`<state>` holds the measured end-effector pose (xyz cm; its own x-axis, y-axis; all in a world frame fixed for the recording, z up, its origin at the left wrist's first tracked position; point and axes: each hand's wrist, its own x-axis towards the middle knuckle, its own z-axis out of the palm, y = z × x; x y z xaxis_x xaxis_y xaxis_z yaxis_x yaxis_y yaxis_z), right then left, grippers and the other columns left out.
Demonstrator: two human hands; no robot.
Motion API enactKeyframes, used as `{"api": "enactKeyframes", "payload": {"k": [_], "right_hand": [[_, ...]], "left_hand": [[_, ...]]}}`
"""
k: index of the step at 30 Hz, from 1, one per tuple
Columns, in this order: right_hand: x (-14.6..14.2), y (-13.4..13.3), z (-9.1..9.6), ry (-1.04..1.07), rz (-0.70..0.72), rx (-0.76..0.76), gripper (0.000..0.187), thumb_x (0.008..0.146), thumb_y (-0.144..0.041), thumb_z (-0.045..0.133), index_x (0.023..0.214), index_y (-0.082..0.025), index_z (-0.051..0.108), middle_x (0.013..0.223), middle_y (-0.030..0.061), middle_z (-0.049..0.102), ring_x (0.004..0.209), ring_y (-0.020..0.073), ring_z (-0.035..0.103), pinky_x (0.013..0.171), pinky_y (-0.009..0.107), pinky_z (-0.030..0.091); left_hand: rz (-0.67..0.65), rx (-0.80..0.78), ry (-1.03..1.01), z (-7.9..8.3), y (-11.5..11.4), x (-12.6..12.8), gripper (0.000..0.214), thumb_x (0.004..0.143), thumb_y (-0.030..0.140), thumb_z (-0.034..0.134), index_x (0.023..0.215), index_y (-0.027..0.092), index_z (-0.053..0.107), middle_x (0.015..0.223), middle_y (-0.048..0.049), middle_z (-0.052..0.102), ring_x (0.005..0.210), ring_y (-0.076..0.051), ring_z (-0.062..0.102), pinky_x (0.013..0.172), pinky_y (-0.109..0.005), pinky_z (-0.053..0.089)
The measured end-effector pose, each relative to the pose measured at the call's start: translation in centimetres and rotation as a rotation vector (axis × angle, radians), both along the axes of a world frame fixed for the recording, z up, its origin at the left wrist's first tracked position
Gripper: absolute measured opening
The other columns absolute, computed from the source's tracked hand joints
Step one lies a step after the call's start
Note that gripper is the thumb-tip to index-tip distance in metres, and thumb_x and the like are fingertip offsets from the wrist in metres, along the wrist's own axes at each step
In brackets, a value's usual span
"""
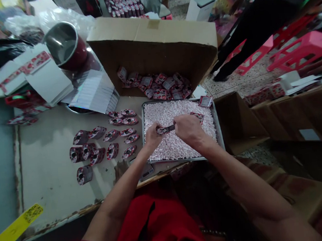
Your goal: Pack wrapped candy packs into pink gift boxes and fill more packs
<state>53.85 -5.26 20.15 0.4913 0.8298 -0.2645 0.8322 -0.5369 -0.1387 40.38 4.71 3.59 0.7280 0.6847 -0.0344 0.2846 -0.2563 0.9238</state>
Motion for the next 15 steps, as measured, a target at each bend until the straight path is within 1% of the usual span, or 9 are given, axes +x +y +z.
{"api": "enactKeyframes", "payload": {"k": [2,3,5,7,9,11,13,14,15], "right_hand": [[-0.2,-0.7,0.5,0.016,0.034,0.086,0.032,0.093,-0.013,0.051,0.100,-0.015,0.081,0.099,0.0149,0.081,0.091,0.0252,0.075,0.079,0.032,0.051],[0.3,-1.7,0.2,0.036,0.016,0.164,0.032,0.094,-0.014,0.050,0.101,-0.017,0.081,0.101,0.0129,0.081,0.093,0.0248,0.075,0.081,0.032,0.051],[2.4,-5.2,-1.7,0.092,-0.091,0.344,0.031,0.095,-0.021,0.050,0.102,-0.021,0.081,0.105,0.0090,0.082,0.097,0.0246,0.075,0.087,0.033,0.052],[5.2,-9.9,-5.1,0.174,-0.254,0.477,0.030,0.094,-0.033,0.053,0.098,-0.023,0.081,0.103,0.0074,0.082,0.096,0.0256,0.075,0.089,0.036,0.054],[7.8,-15.0,-9.5,0.266,-0.467,0.505,0.034,0.087,-0.048,0.059,0.085,-0.023,0.080,0.088,0.0083,0.082,0.083,0.0274,0.075,0.080,0.037,0.056],[9.4,-19.0,-13.6,0.339,-0.634,0.504,0.038,0.077,-0.058,0.064,0.079,-0.023,0.080,0.083,0.0091,0.082,0.079,0.0291,0.075,0.077,0.039,0.056],[9.6,-20.7,-17.0,0.405,-0.728,0.507,0.041,0.071,-0.062,0.068,0.078,-0.023,0.079,0.081,0.0092,0.081,0.078,0.0298,0.074,0.077,0.039,0.056],[9.3,-20.5,-18.3,0.446,-0.750,0.512,0.041,0.070,-0.062,0.069,0.078,-0.023,0.079,0.081,0.0090,0.081,0.077,0.0296,0.074,0.076,0.039,0.056],[8.7,-19.6,-19.5,0.496,-0.760,0.520,0.041,0.070,-0.062,0.069,0.078,-0.023,0.079,0.080,0.0088,0.081,0.076,0.0290,0.073,0.076,0.039,0.056]], "left_hand": [[0.035,-0.129,-0.077,-0.3,0.2,-0.2,0.036,0.065,0.016,0.082,0.089,0.022,0.056,0.082,0.0041,0.062,0.077,-0.014,0.059,0.071,-0.024,0.045],[0.053,-0.181,-0.116,-0.4,0.8,-0.2,0.039,0.064,0.019,0.084,0.092,0.022,0.057,0.086,0.0032,0.064,0.080,-0.015,0.061,0.073,-0.025,0.047],[0.074,-0.229,-0.169,-0.5,3.1,-0.4,0.047,0.064,0.025,0.088,0.102,0.022,0.060,0.096,-0.0003,0.068,0.088,-0.017,0.066,0.079,-0.027,0.052],[0.076,-0.178,-0.172,-0.3,7.2,-0.5,0.049,0.068,0.032,0.087,0.109,0.021,0.064,0.105,-0.0038,0.071,0.096,-0.020,0.068,0.086,-0.031,0.054],[0.070,-0.060,-0.121,0.1,12.7,-0.4,0.046,0.071,0.035,0.085,0.110,0.020,0.066,0.109,-0.0056,0.072,0.099,-0.021,0.068,0.091,-0.034,0.054],[0.065,0.051,-0.030,0.2,18.7,0.0,0.046,0.071,0.035,0.084,0.110,0.019,0.065,0.109,-0.0060,0.072,0.097,-0.021,0.067,0.092,-0.035,0.055],[0.050,0.115,0.064,0.0,23.9,0.3,0.043,0.067,0.030,0.084,0.104,0.020,0.065,0.101,-0.0056,0.073,0.090,-0.021,0.066,0.088,-0.037,0.056],[0.042,0.137,0.104,-0.2,26.0,0.4,0.039,0.064,0.027,0.084,0.098,0.021,0.065,0.094,-0.0049,0.072,0.085,-0.021,0.065,0.085,-0.038,0.056],[0.035,0.150,0.133,-0.5,27.6,0.3,0.035,0.061,0.025,0.083,0.091,0.021,0.065,0.085,-0.0039,0.071,0.080,-0.022,0.064,0.081,-0.039,0.056]]}}
